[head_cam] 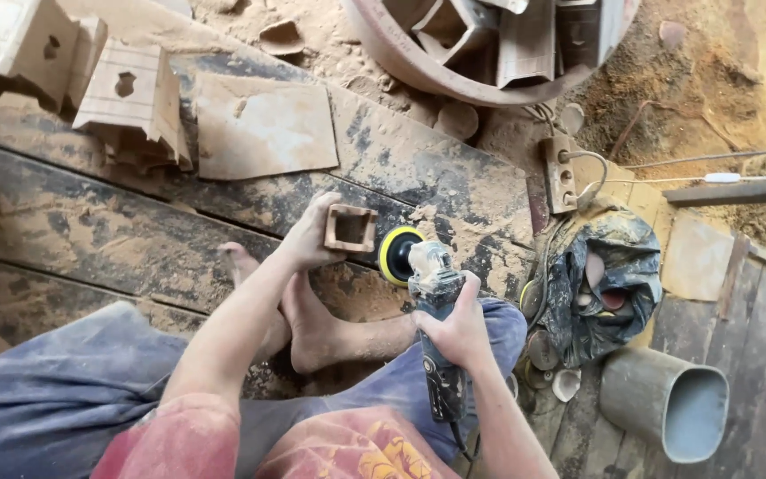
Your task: The person uses an angle grinder with a sanding disc to smooth the edges of small wooden birdhouses. They pick up each birdhouse from a pile, sand the edges, and place the finished piece into a large bucket.
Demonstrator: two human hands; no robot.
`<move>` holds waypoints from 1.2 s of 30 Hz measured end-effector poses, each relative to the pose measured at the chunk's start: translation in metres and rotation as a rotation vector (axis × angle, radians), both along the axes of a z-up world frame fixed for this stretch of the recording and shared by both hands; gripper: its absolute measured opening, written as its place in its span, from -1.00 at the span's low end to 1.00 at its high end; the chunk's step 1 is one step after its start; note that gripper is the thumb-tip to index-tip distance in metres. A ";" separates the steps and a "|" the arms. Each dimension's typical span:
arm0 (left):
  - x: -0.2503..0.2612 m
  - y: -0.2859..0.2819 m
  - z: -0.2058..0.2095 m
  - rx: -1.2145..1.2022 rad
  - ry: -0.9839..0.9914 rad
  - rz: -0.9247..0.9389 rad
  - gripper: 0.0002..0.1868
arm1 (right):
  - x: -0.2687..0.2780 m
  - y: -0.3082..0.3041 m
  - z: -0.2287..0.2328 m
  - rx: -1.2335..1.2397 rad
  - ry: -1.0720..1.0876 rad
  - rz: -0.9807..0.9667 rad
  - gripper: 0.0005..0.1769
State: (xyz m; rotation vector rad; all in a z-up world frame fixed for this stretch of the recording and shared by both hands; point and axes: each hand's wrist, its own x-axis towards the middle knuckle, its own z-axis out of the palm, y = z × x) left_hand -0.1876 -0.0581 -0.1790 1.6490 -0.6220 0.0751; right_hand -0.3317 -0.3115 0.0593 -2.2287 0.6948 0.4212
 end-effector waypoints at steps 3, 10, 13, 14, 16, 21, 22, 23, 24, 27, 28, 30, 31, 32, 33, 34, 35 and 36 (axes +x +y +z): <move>0.003 -0.009 -0.001 0.068 0.134 0.061 0.06 | 0.012 0.008 -0.002 -0.033 0.022 0.031 0.08; 0.022 0.002 -0.032 0.194 0.163 0.154 0.12 | 0.029 0.018 0.002 -0.086 0.057 0.050 0.12; 0.026 0.002 -0.026 0.231 0.200 0.120 0.11 | 0.039 0.032 0.010 -0.108 0.078 0.080 0.07; 0.026 0.003 -0.021 0.256 0.241 0.092 0.10 | 0.043 0.038 0.014 -0.121 0.096 0.102 0.06; 0.025 0.008 0.002 0.253 0.254 0.089 0.07 | 0.056 0.060 0.029 -0.115 0.121 0.132 0.06; 0.027 0.010 0.030 0.189 0.256 0.083 -0.05 | 0.068 0.066 0.016 -0.177 0.176 0.240 0.11; 0.026 0.008 0.016 0.231 0.260 0.083 0.01 | 0.067 0.067 0.015 -0.175 0.163 0.255 0.10; 0.031 0.006 0.003 0.270 0.253 0.079 0.06 | 0.069 0.069 0.014 -0.177 0.141 0.263 0.09; 0.026 0.007 0.009 0.266 0.258 0.073 0.06 | 0.064 0.066 0.007 -0.181 0.147 0.258 0.09; 0.028 0.010 0.017 0.252 0.303 0.080 0.01 | 0.065 0.063 -0.004 -0.217 0.175 0.288 0.09; 0.027 0.008 0.010 0.274 0.312 0.078 0.04 | 0.067 0.066 0.000 -0.227 0.193 0.297 0.07; 0.028 0.010 0.018 0.298 0.318 0.075 0.07 | 0.071 0.069 0.004 -0.235 0.209 0.304 0.06; 0.028 0.013 0.033 0.249 0.326 0.075 0.00 | 0.072 0.068 0.005 -0.237 0.216 0.301 0.06; 0.027 0.016 0.047 0.199 0.333 0.076 -0.06 | 0.072 0.068 0.007 -0.239 0.224 0.298 0.05; 0.027 0.016 0.052 0.199 0.334 0.079 -0.06 | 0.071 0.068 0.009 -0.239 0.224 0.301 0.05; 0.027 0.016 0.058 0.196 0.348 0.069 -0.08 | 0.070 0.069 0.012 -0.228 0.238 0.292 0.05; 0.030 0.017 0.064 0.196 0.355 0.056 -0.10 | 0.069 0.070 0.014 -0.216 0.247 0.278 0.04; 0.030 0.016 0.062 0.196 0.350 0.056 -0.10 | 0.070 0.068 0.014 -0.216 0.241 0.277 0.04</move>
